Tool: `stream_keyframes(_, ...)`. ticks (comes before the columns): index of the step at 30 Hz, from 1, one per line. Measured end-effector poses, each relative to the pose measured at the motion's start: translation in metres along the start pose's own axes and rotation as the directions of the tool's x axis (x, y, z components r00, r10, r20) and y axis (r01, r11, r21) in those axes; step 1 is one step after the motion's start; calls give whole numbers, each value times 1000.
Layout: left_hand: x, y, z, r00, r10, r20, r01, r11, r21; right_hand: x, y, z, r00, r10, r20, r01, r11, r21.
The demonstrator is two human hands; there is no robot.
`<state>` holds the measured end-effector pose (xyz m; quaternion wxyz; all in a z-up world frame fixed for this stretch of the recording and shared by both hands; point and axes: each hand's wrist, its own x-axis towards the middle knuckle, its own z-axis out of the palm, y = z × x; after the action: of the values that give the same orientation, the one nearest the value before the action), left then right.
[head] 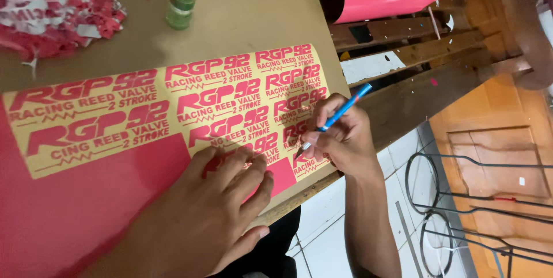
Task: The person uses a blue craft knife to carefully cut out individual red and yellow stickers from a larger sheet. The stickers feature the text 'RGP92' and 'RACING REED VALVE'. The person works on a wooden table, peeling away the cut sections as they progress.
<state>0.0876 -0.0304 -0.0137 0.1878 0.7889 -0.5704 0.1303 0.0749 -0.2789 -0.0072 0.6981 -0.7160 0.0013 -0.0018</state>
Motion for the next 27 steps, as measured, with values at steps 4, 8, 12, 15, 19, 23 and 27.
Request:
stream_keyframes(4, 0, 2, 0, 1000, 11, -1, -10, 995, 96, 4, 1, 2, 999, 32, -40, -34, 999, -32)
stream_keyframes(8, -1, 1, -1, 994, -100, -40, 104, 988, 111, 3, 6, -2, 997, -3, -78, 7, 999, 52)
stream_keyframes(12, 0, 0, -2, 990, -139, -2, 139, 988, 60, 0, 11, -3, 990, -60, -128, 65, 997, 33)
stream_keyframes(15, 0, -1, -8, 980, -198, -10, 196, 975, -105, -3, 9, 4, 983, -19, -180, 26, 999, 36)
stream_keyframes(19, 11, -8, -52, 943, -333, 2, 324, 915, -239, -1, 8, 5, 983, -36, -182, 21, 996, -86)
stream_keyframes(23, 25, -38, -86, 951, -308, 17, 308, 951, -24, 2, 10, -1, 976, -11, -217, 0, 999, -49)
stream_keyframes(27, 42, -89, -70, 916, -331, -226, 349, 936, 40, 0, 6, -2, 978, 4, -211, -19, 997, -71)
